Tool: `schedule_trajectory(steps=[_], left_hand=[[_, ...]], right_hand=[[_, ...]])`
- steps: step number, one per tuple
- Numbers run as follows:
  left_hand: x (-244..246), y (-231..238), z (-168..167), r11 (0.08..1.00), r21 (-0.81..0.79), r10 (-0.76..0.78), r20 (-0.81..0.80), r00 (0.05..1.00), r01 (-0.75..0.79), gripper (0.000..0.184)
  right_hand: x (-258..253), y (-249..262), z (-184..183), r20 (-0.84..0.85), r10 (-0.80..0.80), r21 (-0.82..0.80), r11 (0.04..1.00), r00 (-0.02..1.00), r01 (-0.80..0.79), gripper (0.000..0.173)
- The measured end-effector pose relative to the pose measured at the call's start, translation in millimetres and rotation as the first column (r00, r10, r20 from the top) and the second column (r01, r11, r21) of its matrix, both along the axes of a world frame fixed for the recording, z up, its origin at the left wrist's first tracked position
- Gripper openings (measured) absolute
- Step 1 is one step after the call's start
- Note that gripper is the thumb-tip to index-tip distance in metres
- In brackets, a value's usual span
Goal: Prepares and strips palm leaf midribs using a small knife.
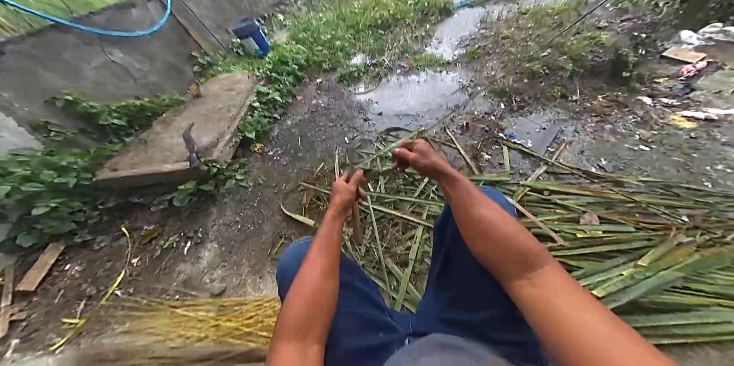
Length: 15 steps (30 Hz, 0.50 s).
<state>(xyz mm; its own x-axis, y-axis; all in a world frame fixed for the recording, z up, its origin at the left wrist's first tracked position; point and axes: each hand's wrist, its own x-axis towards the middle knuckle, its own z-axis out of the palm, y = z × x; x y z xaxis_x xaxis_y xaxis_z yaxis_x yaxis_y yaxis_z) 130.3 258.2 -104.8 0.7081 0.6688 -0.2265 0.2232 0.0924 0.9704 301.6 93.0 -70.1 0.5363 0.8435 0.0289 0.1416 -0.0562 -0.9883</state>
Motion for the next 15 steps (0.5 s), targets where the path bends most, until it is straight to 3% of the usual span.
schedule_trajectory(steps=[2, 5, 8, 11, 15], left_hand=[[-4.7, 6.1, 0.0, 0.992, -0.062, 0.116, 0.037, 0.993, -0.114, 0.043], [-15.9, 20.5, -5.0, 0.927, -0.259, 0.294, 0.047, 0.955, -0.273, 0.056], [-20.4, 25.8, -6.6, 0.907, -0.316, 0.288, -0.023, 0.957, -0.28, 0.062], [-13.0, 20.8, -12.8, 0.983, -0.157, 0.085, -0.084, 0.993, -0.097, 0.037], [0.6, 7.5, -18.5, 0.975, 0.199, -0.059, -0.212, 0.976, 0.102, 0.041]], right_hand=[[-0.3, 3.5, 1.2, 0.063, -0.051, 0.012, 0.999, 0.997, 0.051, 0.031], [3.9, 5.6, -1.5, 0.018, -0.116, 0.088, 0.99, 0.993, 0.114, 0.028], [7.8, 12.4, -3.7, 0.046, -0.123, 0.126, 0.985, 0.991, 0.116, 0.025], [8.3, 22.0, -4.7, 0.121, -0.103, 0.098, 0.991, 0.987, 0.092, 0.024], [8.9, 38.8, -11.6, 0.275, -0.043, 0.015, 0.999, 0.96, 0.041, 0.024]])
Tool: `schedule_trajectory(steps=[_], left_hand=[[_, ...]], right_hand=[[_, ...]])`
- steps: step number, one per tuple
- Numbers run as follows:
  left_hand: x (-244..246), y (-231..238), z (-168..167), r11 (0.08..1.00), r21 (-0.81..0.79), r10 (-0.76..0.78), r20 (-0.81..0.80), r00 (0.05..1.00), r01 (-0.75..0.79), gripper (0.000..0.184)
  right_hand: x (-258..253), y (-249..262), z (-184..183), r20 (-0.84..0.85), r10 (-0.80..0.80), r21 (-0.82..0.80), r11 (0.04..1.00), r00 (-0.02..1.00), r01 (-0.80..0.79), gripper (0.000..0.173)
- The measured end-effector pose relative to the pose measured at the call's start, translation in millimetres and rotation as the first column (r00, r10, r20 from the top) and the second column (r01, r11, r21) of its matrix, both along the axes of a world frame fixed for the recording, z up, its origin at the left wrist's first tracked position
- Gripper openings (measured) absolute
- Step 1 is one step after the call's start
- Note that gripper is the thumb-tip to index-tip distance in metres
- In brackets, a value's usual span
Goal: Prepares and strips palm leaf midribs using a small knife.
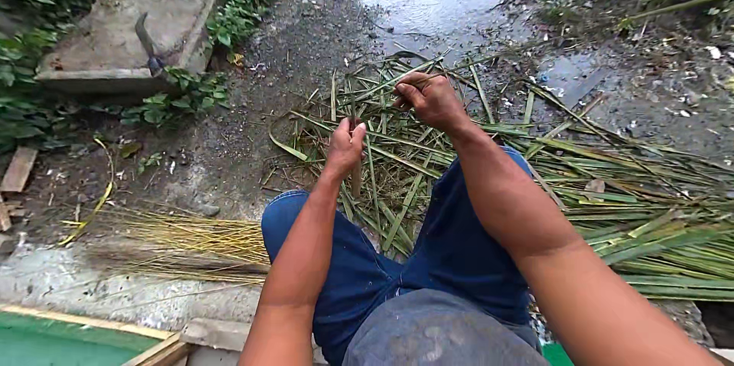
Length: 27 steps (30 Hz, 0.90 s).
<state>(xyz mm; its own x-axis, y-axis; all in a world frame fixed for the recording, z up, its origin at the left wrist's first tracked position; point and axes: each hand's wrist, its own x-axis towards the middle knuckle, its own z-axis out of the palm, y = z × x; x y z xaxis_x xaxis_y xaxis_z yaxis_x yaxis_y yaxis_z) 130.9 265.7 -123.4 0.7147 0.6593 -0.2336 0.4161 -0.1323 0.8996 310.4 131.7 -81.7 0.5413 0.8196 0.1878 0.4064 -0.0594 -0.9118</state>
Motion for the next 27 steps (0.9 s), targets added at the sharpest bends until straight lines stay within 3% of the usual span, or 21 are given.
schedule_trajectory(steps=[7, 9, 12, 16, 20, 21, 24, 27], left_hand=[[13.9, -2.2, -11.6, 0.922, 0.384, -0.06, 0.007, 0.998, 0.053, 0.045], [18.0, 18.1, -22.1, 0.951, 0.305, 0.005, -0.153, 0.988, 0.042, 0.05], [18.2, 50.9, -52.8, 0.992, 0.05, 0.127, -0.359, 0.925, -0.117, 0.059], [19.9, 26.5, -41.6, 0.993, 0.093, 0.094, -0.177, 0.98, -0.078, 0.059], [25.4, -13.2, -33.1, 0.897, 0.437, -0.116, 0.074, 0.99, 0.073, 0.046], [28.5, -14.4, -35.4, 0.879, 0.469, -0.13, 0.052, 0.99, 0.091, 0.046], [32.8, 12.8, -55.8, 0.957, 0.27, -0.036, -0.256, 0.966, 0.107, 0.059], [38.2, 25.6, -64.1, 0.972, 0.222, 0.011, -0.382, 0.924, 0.08, 0.067]], right_hand=[[-5.1, 14.6, -4.8, 0.153, 0.038, -0.026, 0.999, 0.988, -0.035, 0.024], [-6.6, 9.9, 0.3, 0.145, 0.027, 0.012, 1.0, 0.989, -0.029, 0.023], [1.2, -6.4, 7.2, 0.08, -0.042, 0.1, 0.994, 0.996, 0.034, 0.023], [17.0, -20.9, 4.5, 0.113, -0.11, 0.071, 0.992, 0.987, 0.102, 0.023], [6.4, -16.1, -2.3, 0.219, -0.078, 0.016, 0.997, 0.973, 0.076, 0.023], [3.9, -15.2, -2.8, 0.231, -0.068, 0.019, 0.998, 0.971, 0.066, 0.023], [2.5, -22.0, -0.3, 0.232, -0.069, 0.018, 0.998, 0.97, 0.067, 0.023], [7.0, -24.8, -2.0, 0.255, -0.055, -0.03, 0.997, 0.965, 0.065, 0.023]])
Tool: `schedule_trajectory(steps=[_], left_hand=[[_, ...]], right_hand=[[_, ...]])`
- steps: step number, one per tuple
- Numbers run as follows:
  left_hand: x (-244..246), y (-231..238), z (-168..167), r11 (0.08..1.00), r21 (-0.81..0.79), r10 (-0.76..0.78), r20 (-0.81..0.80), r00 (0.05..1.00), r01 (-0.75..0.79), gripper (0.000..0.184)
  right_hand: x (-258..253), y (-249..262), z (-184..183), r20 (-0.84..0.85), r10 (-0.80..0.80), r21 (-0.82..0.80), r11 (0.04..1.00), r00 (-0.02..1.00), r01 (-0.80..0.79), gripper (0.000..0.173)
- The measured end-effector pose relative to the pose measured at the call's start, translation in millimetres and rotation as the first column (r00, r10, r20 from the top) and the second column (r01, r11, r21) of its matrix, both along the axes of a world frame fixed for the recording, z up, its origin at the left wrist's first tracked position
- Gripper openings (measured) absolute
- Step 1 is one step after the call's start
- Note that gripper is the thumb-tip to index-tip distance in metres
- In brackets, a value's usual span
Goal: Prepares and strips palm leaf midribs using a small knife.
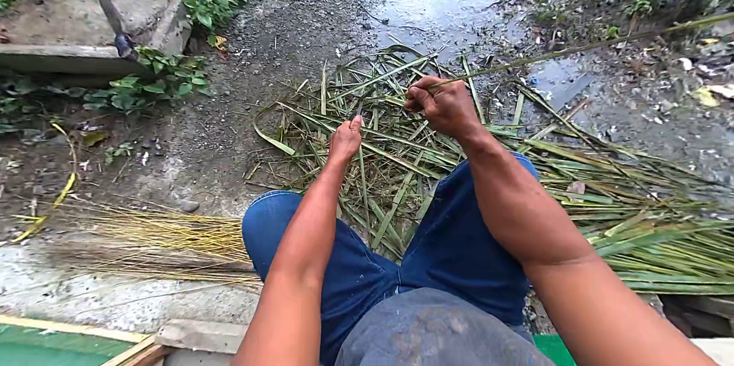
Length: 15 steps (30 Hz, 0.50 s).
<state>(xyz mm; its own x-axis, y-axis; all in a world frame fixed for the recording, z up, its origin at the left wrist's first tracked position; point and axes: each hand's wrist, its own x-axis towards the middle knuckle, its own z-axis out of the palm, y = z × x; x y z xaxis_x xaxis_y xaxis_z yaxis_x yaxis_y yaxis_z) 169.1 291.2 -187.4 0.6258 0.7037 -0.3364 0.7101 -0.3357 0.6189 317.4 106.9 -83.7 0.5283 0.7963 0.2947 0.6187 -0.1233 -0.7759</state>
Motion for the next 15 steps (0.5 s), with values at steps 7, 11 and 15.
schedule_trajectory(steps=[7, 11, 15], left_hand=[[-17.7, 9.7, -37.2, 0.962, -0.209, 0.151, -0.133, 0.98, -0.177, 0.075], [-0.8, -10.3, 0.0, 0.924, -0.336, 0.256, 0.191, 0.948, -0.182, 0.059], [0.6, -53.2, 51.3, 0.995, -0.018, -0.079, 0.442, 0.894, 0.097, 0.047]], right_hand=[[19.8, -24.4, 13.6, -0.209, -0.074, 0.194, 0.974, 0.975, 0.116, 0.022], [20.8, -25.9, 7.5, -0.181, -0.07, 0.098, 0.991, 0.981, 0.089, 0.023], [5.3, -13.8, 2.7, -0.136, 0.021, 0.068, 0.998, 0.99, -0.012, 0.023]])
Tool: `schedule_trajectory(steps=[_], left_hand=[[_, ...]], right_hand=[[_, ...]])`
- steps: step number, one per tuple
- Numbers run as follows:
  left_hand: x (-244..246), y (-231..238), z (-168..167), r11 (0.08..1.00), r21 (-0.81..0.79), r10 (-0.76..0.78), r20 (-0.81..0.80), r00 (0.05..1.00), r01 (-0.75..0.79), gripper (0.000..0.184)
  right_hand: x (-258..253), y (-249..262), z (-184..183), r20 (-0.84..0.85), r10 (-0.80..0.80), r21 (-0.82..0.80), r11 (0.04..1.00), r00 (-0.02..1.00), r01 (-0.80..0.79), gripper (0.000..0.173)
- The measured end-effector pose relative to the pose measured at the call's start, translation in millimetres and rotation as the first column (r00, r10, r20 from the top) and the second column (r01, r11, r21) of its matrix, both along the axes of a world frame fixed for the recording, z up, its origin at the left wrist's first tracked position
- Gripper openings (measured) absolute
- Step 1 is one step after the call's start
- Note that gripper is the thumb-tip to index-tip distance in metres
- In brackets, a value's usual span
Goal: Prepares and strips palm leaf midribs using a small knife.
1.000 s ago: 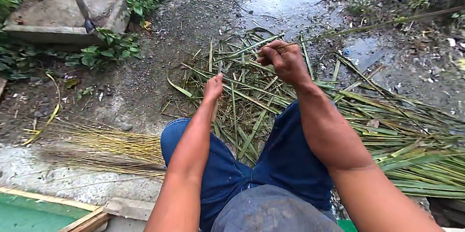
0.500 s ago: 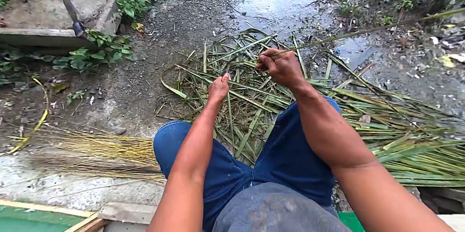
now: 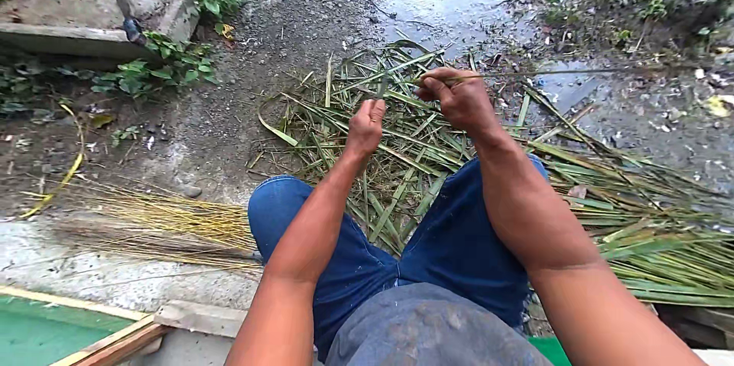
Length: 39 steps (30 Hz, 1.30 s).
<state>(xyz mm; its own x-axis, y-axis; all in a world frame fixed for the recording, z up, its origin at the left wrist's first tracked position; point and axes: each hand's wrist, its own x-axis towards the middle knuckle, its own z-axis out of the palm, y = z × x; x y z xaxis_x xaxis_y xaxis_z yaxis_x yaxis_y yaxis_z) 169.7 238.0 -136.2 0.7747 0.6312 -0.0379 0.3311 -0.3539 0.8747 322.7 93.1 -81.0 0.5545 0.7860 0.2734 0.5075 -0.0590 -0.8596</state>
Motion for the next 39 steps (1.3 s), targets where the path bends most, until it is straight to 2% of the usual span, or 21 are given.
schedule_trajectory(steps=[2, 3, 5, 7, 8, 10, 11, 14, 17, 21, 24, 26, 28, 30, 33, 35, 36, 37, 39], left_hand=[[1.9, -8.6, 4.0, 0.979, 0.201, -0.053, 0.045, 0.998, 0.043, 0.044], [1.8, -2.7, -0.8, 0.979, 0.203, -0.02, -0.003, 1.0, 0.02, 0.046], [-7.0, 28.8, -26.9, 0.992, -0.009, 0.116, -0.252, 0.961, -0.122, 0.056], [-17.8, 58.5, -58.9, 0.914, -0.19, 0.256, -0.417, 0.872, -0.359, 0.063], [-20.7, 64.9, -66.3, 0.854, -0.273, 0.299, -0.438, 0.848, -0.442, 0.063], [-24.4, 60.6, -64.7, 0.744, -0.453, 0.367, -0.338, 0.867, -0.491, 0.058], [-25.3, 55.5, -56.5, 0.705, -0.548, 0.381, -0.242, 0.892, -0.45, 0.055], [-26.5, 46.6, -25.7, 0.637, -0.749, 0.372, 0.096, 0.923, -0.179, 0.055], [-32.0, 46.4, 2.9, 0.59, -0.801, 0.368, 0.375, 0.851, 0.098, 0.054], [-40.5, 50.0, 28.0, 0.572, -0.767, 0.305, 0.529, 0.792, 0.292, 0.052], [-45.2, 46.0, 34.6, 0.593, -0.739, 0.291, 0.568, 0.77, 0.321, 0.051], [-47.5, 43.9, 32.9, 0.636, -0.717, 0.292, 0.565, 0.771, 0.285, 0.051], [-48.3, 44.0, 25.3, 0.709, -0.684, 0.291, 0.509, 0.81, 0.175, 0.05], [-48.6, 39.7, 18.0, 0.815, -0.579, 0.245, 0.394, 0.886, 0.032, 0.046], [-47.1, 22.2, 18.5, 0.976, -0.213, 0.085, 0.22, 0.972, -0.037, 0.044], [-45.8, 15.7, 17.1, 0.999, 0.049, 0.003, 0.158, 0.987, -0.011, 0.042], [-45.1, 16.9, 14.2, 0.993, 0.118, 0.009, 0.145, 0.989, -0.027, 0.043], [-44.6, 21.9, 10.8, 0.991, 0.117, 0.048, 0.119, 0.992, -0.062, 0.045], [-43.2, 38.2, 2.8, 0.987, -0.003, 0.161, 0.025, 0.987, -0.161, 0.049]], right_hand=[[-8.4, 5.0, 0.7, 0.064, 0.048, 0.02, 0.999, 0.997, -0.049, 0.023], [-11.0, 5.5, 3.3, 0.085, 0.058, 0.034, 0.998, 0.995, -0.061, 0.022], [-11.4, -0.2, 7.5, 0.047, 0.054, 0.093, 0.994, 0.997, -0.058, 0.023], [-3.3, -7.9, 12.8, -0.032, 0.029, 0.177, 0.984, 0.999, -0.023, 0.022], [2.1, -11.2, 14.7, -0.056, 0.013, 0.19, 0.982, 0.998, -0.002, 0.022], [7.1, -14.6, 14.1, -0.09, 0.004, 0.159, 0.987, 0.996, 0.01, 0.022], [6.9, -13.6, 13.3, -0.11, 0.009, 0.144, 0.989, 0.994, 0.007, 0.022], [0.7, -6.7, 16.0, -0.181, 0.061, 0.169, 0.985, 0.982, -0.03, 0.02], [-10.7, 1.9, 17.5, -0.256, 0.148, 0.235, 0.968, 0.955, -0.087, 0.019], [-19.4, 18.6, 9.3, -0.278, 0.316, 0.325, 0.92, 0.907, -0.221, 0.021], [-32.8, 30.6, 2.0, -0.339, 0.368, 0.358, 0.902, 0.866, -0.242, 0.02], [-39.1, 38.3, -3.1, -0.389, 0.383, 0.388, 0.893, 0.838, -0.228, 0.019], [-41.6, 41.9, -3.7, -0.391, 0.369, 0.376, 0.9, 0.843, -0.22, 0.02], [-43.8, 43.1, -3.6, -0.326, 0.319, 0.31, 0.925, 0.89, -0.218, 0.02], [-46.3, 46.7, -8.3, -0.119, 0.237, 0.188, 0.959, 0.964, -0.212, 0.02], [-46.7, 49.7, -12.1, 0.001, 0.221, 0.183, 0.959, 0.975, -0.218, 0.02], [-47.1, 49.8, -12.1, 0.02, 0.218, 0.194, 0.957, 0.976, -0.217, 0.02], [-48.0, 49.1, -11.1, 0.008, 0.213, 0.21, 0.955, 0.977, -0.209, 0.02], [-50.9, 46.5, -7.2, -0.058, 0.203, 0.227, 0.956, 0.977, -0.185, 0.019]])
